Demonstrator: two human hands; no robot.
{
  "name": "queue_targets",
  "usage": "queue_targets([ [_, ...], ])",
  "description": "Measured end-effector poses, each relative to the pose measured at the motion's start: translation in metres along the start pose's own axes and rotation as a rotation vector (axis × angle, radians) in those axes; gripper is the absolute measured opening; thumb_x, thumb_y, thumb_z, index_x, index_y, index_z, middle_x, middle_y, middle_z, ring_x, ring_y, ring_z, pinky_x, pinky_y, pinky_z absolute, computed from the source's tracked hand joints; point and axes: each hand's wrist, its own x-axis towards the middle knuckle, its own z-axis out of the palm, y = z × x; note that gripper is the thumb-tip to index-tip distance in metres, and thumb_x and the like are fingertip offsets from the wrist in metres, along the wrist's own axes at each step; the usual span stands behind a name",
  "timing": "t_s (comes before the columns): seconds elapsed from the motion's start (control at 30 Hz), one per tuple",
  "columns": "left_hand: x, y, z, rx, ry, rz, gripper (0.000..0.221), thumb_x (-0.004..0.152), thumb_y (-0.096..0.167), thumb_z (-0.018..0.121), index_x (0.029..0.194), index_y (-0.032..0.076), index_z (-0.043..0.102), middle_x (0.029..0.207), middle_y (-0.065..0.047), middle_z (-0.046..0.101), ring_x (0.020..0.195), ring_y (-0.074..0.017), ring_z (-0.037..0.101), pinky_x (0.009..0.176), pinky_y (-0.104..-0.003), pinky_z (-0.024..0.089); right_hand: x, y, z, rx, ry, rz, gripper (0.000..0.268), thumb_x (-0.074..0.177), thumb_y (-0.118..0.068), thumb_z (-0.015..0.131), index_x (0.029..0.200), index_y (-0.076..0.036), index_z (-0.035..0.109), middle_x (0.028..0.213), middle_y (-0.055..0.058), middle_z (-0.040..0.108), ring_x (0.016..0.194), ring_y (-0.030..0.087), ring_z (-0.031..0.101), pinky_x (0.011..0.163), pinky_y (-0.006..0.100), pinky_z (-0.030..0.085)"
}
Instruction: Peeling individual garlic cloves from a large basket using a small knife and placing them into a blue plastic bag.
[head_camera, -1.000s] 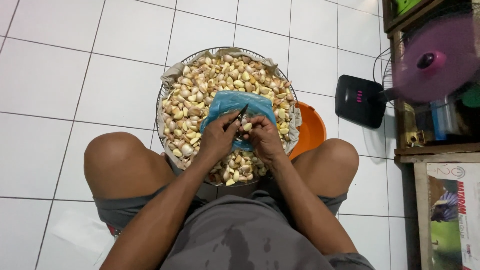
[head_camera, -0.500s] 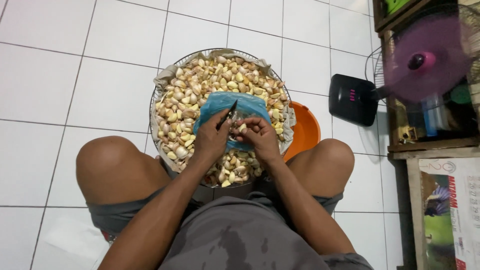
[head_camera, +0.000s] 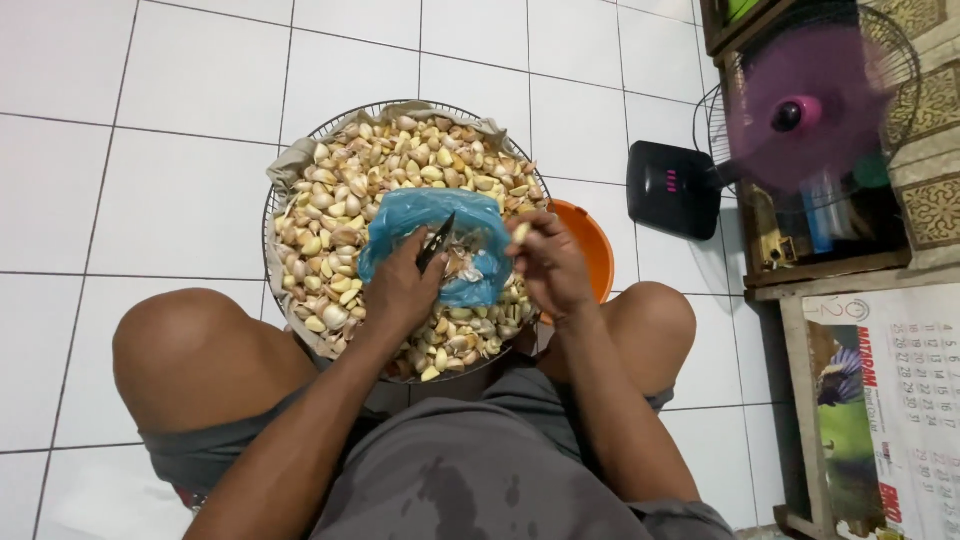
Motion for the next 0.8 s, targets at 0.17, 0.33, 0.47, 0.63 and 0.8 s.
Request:
queue_targets([
  [0.17, -0.002, -0.003, 0.001, -0.006, 0.001, -0.025, 0.064, 0.111, 0.043, 0.054, 0.162, 0.006, 0.045, 0.15, -0.029, 0.059, 0.136, -0.0491, 0.059, 0.107, -0.066, 0.053, 0.006, -0.044, -0.056, -0.37, 0.58, -0.121, 0.021, 0.095, -0.002, 0.063, 0.114, -0.01, 0.066, 0.103, 0.009, 0.07, 0.076, 0.019, 0.077, 0.052, 0.019, 0.056],
  [0.33, -0.002, 0.004, -0.003, -0.026, 0.008, -0.024, 0.062, 0.112, 0.041, 0.054, 0.161, 0.005, 0.046, 0.15, -0.029, 0.059, 0.137, -0.0487, 0.058, 0.109, -0.067, 0.052, 0.001, -0.031, -0.107, -0.548, 1.013, -0.046, 0.027, 0.086, 0.001, 0.064, 0.111, -0.01, 0.067, 0.091, 0.01, 0.069, 0.063, 0.019, 0.076, 0.037, 0.021, 0.053],
  [0.47, -0.006, 0.011, -0.004, -0.067, 0.003, -0.016, 0.062, 0.112, 0.04, 0.053, 0.163, 0.006, 0.043, 0.152, -0.028, 0.056, 0.139, -0.0486, 0.056, 0.109, -0.067, 0.053, -0.004, -0.017, -0.082, -0.67, 0.948, 0.044, 0.034, 0.085, -0.002, 0.068, 0.118, -0.007, 0.069, 0.098, 0.017, 0.07, 0.062, 0.024, 0.076, 0.04, 0.029, 0.057],
  [0.63, -0.01, 0.014, -0.006, -0.059, 0.0, 0.05, 0.059, 0.115, 0.034, 0.051, 0.162, 0.001, 0.041, 0.151, -0.031, 0.055, 0.137, -0.0516, 0.056, 0.107, -0.07, 0.053, 0.004, -0.01, -0.048, -1.097, 0.647, -0.072, 0.028, 0.079, -0.005, 0.073, 0.105, -0.013, 0.08, 0.092, 0.01, 0.075, 0.074, 0.02, 0.074, 0.058, 0.029, 0.061],
  [0.8, -0.013, 0.032, -0.018, 0.085, -0.077, 0.056, 0.057, 0.114, 0.032, 0.05, 0.162, 0.001, 0.041, 0.154, -0.03, 0.053, 0.14, -0.0493, 0.055, 0.109, -0.068, 0.053, 0.025, -0.038, 0.001, -1.696, 0.075, 0.03, 0.032, 0.083, -0.018, 0.082, 0.115, -0.017, 0.078, 0.107, 0.014, 0.075, 0.099, 0.033, 0.074, 0.086, 0.046, 0.062],
])
